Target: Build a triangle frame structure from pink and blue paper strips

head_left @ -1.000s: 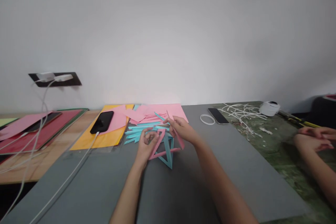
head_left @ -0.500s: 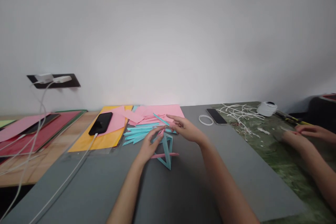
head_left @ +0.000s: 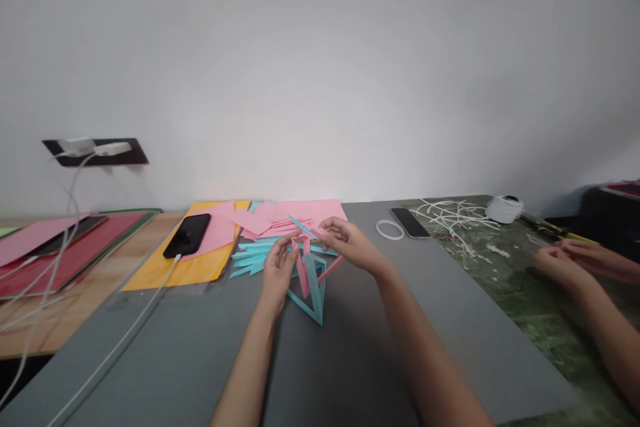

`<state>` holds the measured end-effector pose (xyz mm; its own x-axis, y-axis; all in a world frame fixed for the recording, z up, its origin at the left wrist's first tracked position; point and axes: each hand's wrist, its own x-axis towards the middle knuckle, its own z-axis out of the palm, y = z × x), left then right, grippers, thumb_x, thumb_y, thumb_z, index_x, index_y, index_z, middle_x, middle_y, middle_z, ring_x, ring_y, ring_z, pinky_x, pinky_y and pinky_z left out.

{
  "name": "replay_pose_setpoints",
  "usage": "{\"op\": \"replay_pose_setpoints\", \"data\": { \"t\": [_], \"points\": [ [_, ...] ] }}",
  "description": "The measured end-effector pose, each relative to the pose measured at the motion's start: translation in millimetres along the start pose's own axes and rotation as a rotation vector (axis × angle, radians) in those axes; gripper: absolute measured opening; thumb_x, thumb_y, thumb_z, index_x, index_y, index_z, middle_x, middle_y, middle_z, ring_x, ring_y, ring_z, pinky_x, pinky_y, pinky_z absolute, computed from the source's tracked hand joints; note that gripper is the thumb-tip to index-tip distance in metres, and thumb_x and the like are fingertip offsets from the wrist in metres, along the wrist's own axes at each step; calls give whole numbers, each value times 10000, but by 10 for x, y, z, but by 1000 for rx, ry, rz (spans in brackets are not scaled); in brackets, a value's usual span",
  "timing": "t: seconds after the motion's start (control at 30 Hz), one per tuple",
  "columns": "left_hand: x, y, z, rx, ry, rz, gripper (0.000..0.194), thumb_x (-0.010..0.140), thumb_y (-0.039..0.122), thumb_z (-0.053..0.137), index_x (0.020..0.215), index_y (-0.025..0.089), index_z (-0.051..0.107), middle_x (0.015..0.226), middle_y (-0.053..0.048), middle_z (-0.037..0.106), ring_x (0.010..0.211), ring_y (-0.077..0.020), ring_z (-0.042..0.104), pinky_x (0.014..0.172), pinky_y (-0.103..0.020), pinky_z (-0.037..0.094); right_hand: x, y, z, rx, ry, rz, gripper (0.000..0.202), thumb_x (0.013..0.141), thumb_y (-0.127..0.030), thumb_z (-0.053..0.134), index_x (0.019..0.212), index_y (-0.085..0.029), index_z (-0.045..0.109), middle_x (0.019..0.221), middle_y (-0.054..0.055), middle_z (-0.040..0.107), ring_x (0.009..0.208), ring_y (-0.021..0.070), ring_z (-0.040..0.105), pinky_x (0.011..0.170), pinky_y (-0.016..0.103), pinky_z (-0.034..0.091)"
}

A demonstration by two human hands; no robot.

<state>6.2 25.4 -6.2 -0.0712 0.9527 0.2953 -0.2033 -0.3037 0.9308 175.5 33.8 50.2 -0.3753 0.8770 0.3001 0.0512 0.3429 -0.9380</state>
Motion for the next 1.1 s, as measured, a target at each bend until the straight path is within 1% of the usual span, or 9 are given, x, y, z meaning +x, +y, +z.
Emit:
{"op": "replay_pose_setpoints", "data": {
  "t": [0.1,0.17,0.3,0.43,0.63,0.73,0.83,0.93,1.1],
  "points": [
    [-44,-12,-25,-14,3,13,345,694,314,654,1010,186,599,1181,-97,592,1141,-220,500,949,-342,378,-12,-18,70,43,-34,4,222,783,-402,546,881,-206,502,825,-15,491,632,82,496,607,228,432],
    [-65,-12,-43,-1,27,15,355,682,303,667,1009,180,602,1179,-104,591,1138,-227,500,937,-349,388,-18,-37,118,25,-44,8,222,804,-420,515,864,-207,494,767,-27,471,592,77,469,564,214,419],
    [-86,-12,-60,8,54,12,378,658,308,690,1005,181,610,1173,-106,594,1130,-234,504,913,-350,405,-27,-83,180,-32,-108,18,257,818,-452,492,843,-196,506,641,-44,457,527,81,445,508,207,379],
    [-92,-28,-60,4,54,-14,385,653,319,694,1003,178,618,1152,-112,608,1117,-238,517,913,-355,408,-16,-67,200,-64,-142,-17,277,817,-455,496,814,-182,543,719,-20,509,543,76,447,521,209,375],
    [-94,-61,-51,-10,47,-51,392,666,330,681,1016,163,620,1126,-118,623,1089,-244,542,915,-376,421,-14,17,221,-78,-180,11,260,835,-422,471,864,-177,550,781,-5,518,536,72,425,497,202,368],
    [-98,-65,-39,-15,55,-50,392,657,332,687,1004,159,630,1102,-116,637,1075,-246,554,932,-391,412,-11,36,231,-59,-193,15,240,842,-401,461,873,-179,547,791,-4,527,556,78,438,533,212,387],
    [-108,-62,-26,-16,60,-58,386,661,334,683,1001,159,637,1091,-115,643,1071,-247,558,939,-398,409,6,64,241,-60,-166,-25,207,837,-369,476,846,-177,551,800,1,542,677,107,492,651,237,413],
    [-118,-55,-19,-14,57,-79,376,671,335,674,1003,160,643,1108,-114,637,1081,-247,552,940,-394,409,17,85,250,-86,-130,-48,175,830,-336,487,824,-175,554,813,8,553,793,133,512,741,259,409],
    [-123,-43,-21,-5,47,-95,371,673,338,669,999,161,657,1105,-114,641,1087,-251,547,943,-398,405,8,74,248,-163,-111,-65,140,827,-281,474,839,-172,561,833,15,572,821,144,518,770,279,406]
  ]
}}
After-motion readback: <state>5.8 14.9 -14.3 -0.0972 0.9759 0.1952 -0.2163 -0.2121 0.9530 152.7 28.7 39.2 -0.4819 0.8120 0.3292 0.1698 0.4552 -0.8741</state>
